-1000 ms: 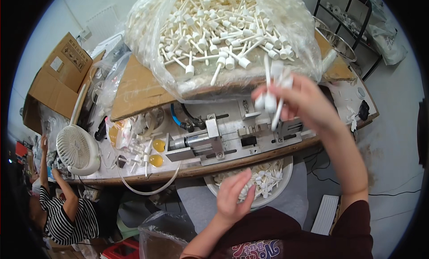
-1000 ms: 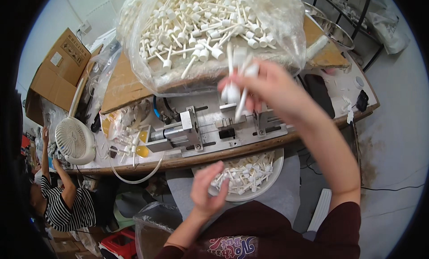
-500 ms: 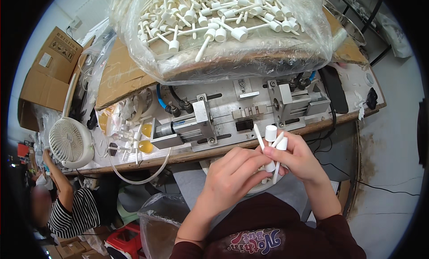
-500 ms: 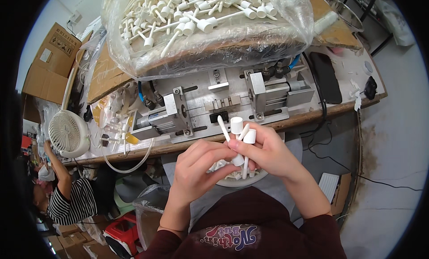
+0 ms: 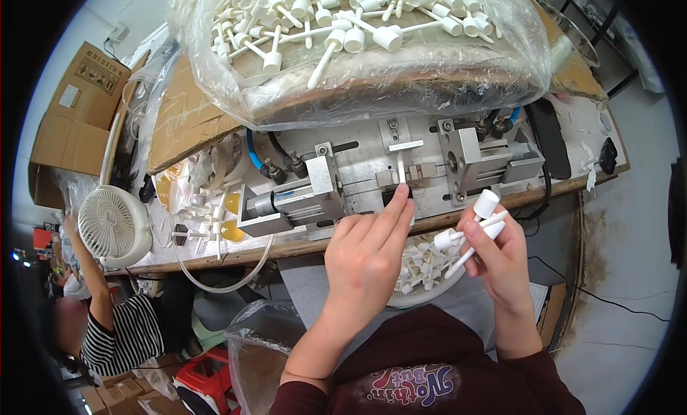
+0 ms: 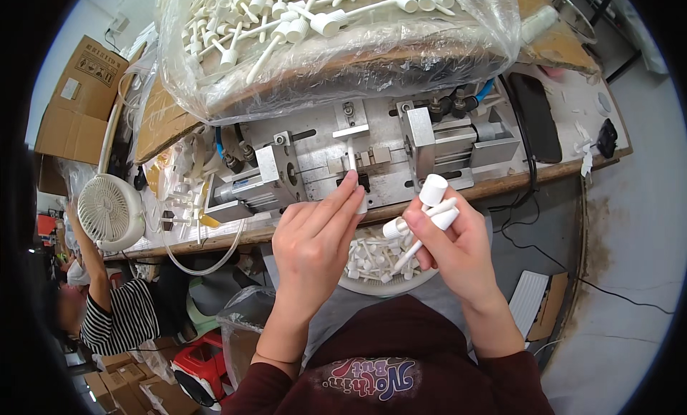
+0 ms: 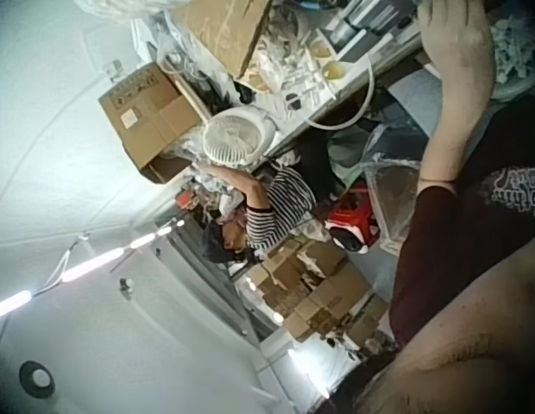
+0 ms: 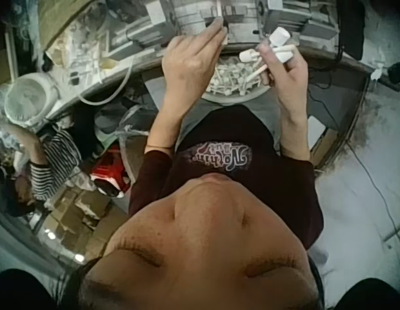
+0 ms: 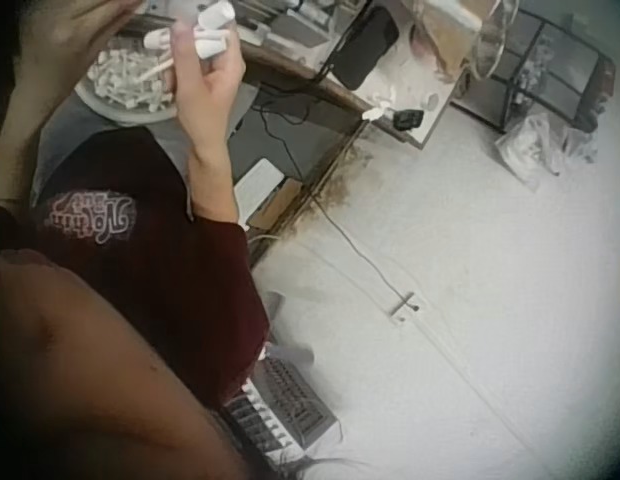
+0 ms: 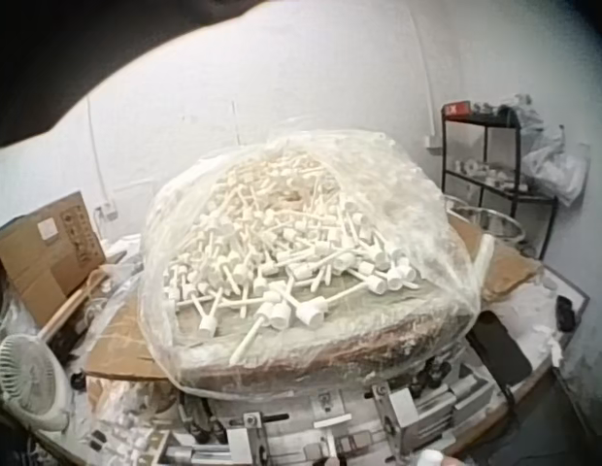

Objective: Assembling plastic sprayer head components using a pneumatic assembly machine.

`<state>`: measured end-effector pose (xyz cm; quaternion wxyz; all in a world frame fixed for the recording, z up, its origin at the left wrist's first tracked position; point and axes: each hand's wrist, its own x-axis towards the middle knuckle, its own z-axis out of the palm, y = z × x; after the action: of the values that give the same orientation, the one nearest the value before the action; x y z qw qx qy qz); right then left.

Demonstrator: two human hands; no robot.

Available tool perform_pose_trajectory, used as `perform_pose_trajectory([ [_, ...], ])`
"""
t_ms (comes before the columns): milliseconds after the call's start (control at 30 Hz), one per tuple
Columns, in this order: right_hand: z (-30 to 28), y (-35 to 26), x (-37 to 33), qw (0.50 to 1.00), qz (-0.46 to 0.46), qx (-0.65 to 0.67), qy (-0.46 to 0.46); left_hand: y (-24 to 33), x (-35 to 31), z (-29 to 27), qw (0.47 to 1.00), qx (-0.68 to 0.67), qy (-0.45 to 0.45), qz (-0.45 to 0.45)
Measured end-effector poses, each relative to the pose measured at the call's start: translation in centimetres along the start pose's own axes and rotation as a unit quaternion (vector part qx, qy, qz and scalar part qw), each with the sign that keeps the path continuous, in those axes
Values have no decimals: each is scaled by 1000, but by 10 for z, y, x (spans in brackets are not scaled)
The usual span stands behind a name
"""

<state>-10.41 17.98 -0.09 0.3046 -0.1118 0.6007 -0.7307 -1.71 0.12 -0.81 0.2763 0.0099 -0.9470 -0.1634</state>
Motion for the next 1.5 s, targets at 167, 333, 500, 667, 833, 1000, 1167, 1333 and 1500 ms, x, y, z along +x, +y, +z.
perform_pose_trajectory([
  [167,-2,-1,-1,999,-8,42,6,12,4,-6,997,69,-36,-8],
  [333,-7,0,0,999,18,49,-6,7,8,-6,998,48,-33,-13],
  [500,-9,3,5,996,36,75,-37,2,10,-7,998,16,-56,-32],
  [667,-9,3,6,988,64,123,-61,1,9,-9,996,23,-70,-40],
  [833,-8,5,6,982,93,154,-55,-2,11,-14,997,-50,-52,-22],
  [1000,-2,12,3,973,128,183,-64,7,-2,-23,955,-283,-64,57],
  [1167,4,10,2,977,68,196,-49,9,-5,-33,968,-253,-9,8],
  [1333,6,3,-2,991,-36,121,37,-1,-9,-8,992,-95,49,-65],
  [1500,13,1,-9,992,-111,40,33,-6,-2,6,1000,12,20,-9],
])
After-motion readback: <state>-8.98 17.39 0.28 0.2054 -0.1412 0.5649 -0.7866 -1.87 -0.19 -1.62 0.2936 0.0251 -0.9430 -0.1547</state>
